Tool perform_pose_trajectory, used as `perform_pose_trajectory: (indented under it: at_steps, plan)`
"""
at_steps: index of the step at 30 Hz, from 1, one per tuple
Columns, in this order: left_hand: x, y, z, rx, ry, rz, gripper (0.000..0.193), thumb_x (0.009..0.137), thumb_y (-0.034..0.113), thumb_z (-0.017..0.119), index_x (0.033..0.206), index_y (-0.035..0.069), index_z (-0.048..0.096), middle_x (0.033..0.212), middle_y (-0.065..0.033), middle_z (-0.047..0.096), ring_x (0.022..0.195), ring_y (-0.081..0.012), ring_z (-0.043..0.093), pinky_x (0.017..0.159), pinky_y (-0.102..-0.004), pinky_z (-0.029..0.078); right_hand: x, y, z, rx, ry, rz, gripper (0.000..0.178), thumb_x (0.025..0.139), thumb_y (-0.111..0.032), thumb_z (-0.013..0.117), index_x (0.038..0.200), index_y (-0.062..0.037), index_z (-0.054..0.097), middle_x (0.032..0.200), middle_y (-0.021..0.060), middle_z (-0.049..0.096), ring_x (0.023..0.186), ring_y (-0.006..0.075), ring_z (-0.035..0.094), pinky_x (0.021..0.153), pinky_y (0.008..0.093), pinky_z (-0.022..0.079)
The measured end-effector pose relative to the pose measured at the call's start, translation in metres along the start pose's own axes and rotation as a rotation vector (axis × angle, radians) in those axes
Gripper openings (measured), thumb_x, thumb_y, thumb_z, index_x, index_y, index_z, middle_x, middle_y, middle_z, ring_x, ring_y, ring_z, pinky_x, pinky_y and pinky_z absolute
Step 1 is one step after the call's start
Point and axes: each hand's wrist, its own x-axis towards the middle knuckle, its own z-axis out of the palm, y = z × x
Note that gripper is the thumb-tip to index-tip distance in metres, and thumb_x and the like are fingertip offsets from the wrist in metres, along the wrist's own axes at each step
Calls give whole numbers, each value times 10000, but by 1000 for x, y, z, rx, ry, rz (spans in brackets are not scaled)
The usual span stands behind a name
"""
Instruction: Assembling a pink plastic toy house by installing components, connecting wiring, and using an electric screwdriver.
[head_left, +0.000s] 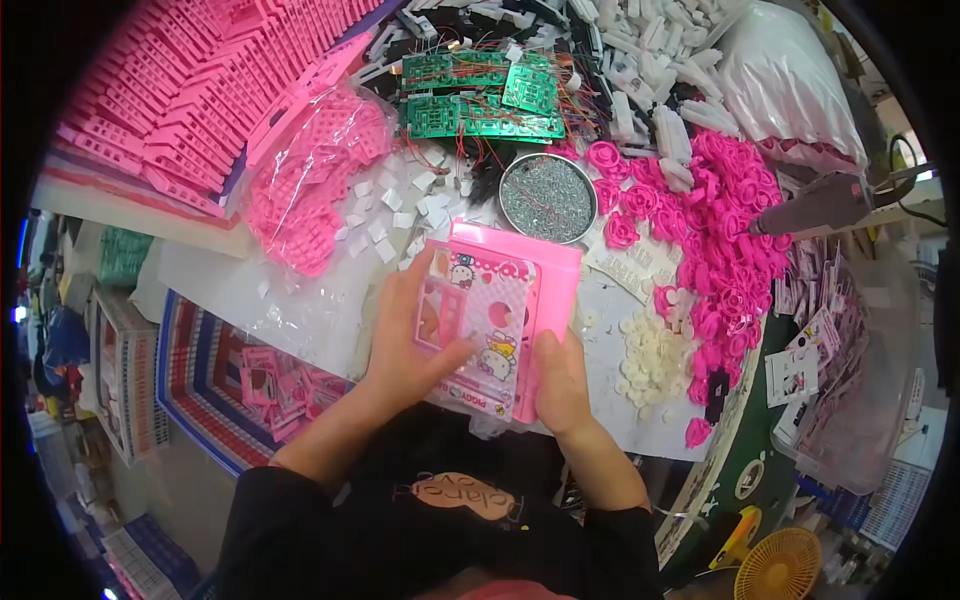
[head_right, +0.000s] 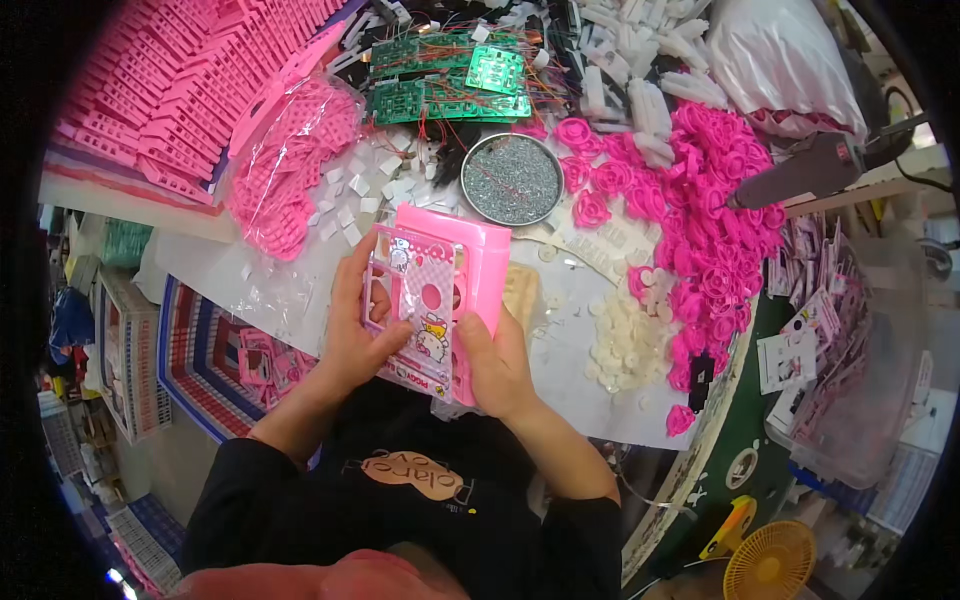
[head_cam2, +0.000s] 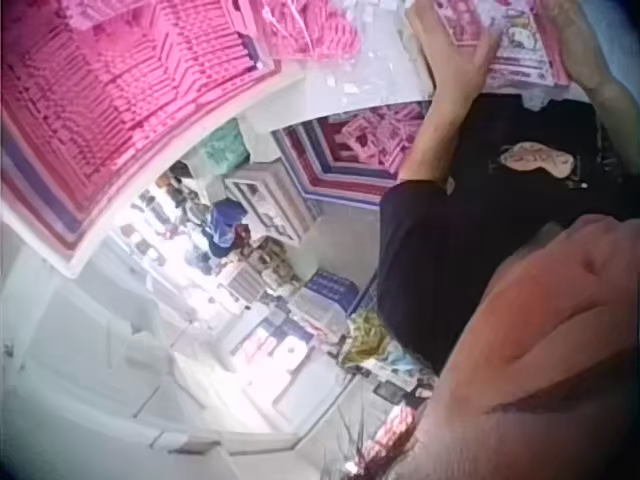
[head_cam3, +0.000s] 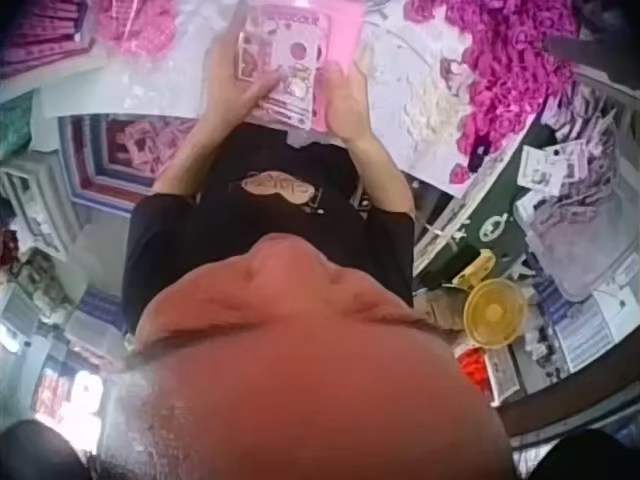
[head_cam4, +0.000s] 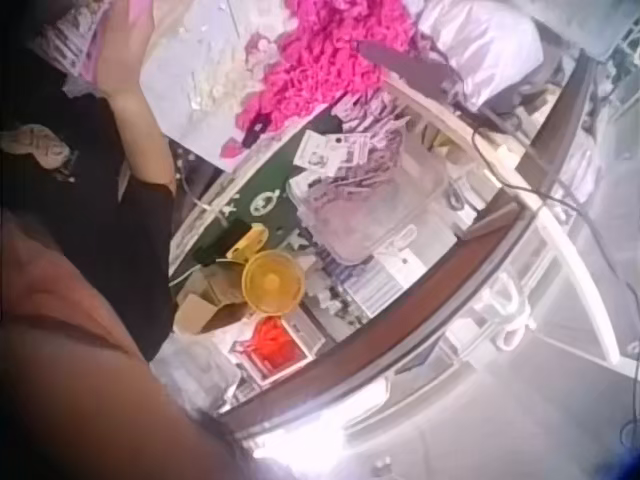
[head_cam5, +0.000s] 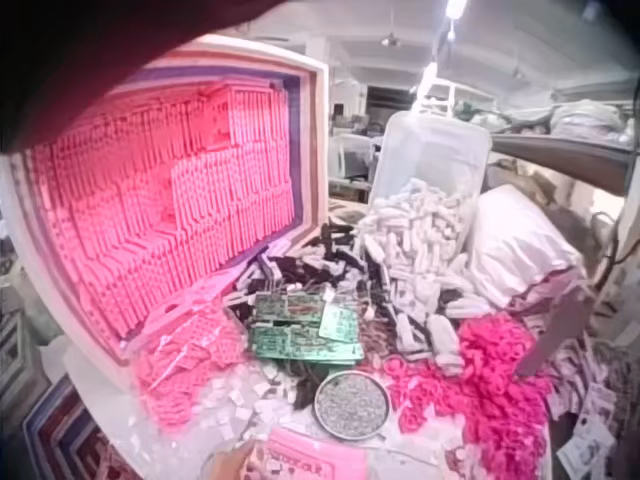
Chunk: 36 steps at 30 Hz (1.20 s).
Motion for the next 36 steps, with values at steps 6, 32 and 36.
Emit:
perform_pose_trajectory:
  at_steps: [6, 32, 36]
  plan:
    - [-1, 5, 2, 56, 4, 16, 1033, 709, 247, 858, 1545, -8, 308, 994, -82, 457, 854, -203, 465, 800, -356, 412, 3, -8, 0, -210, -29, 16, 354, 1012, -145, 566, 1309, 43, 534, 1201, 99, 643, 1068, 153, 600, 939, 329, 485]
    - [9, 2, -4, -493, 46, -316, 394, 997, 382, 642, 890, 14, 551, 740, 8, 461, 696, -94, 421, 606, -304, 383, -13, -6, -9, -131, -60, 54, 547, 777, -24, 662, 1302, 64, 537, 1123, 109, 644, 1014, 205, 640, 908, 320, 504]
    - [14, 10, 6, -502, 207, -136, 436, 994, 397, 644, 838, 8, 525, 689, 7, 420, 650, -87, 384, 562, -309, 343, -41, -13, -34, -493, 44, 290, 294, 809, 7, 772, 1076, 72, 668, 1018, 128, 698, 901, 177, 635, 842, 347, 511]
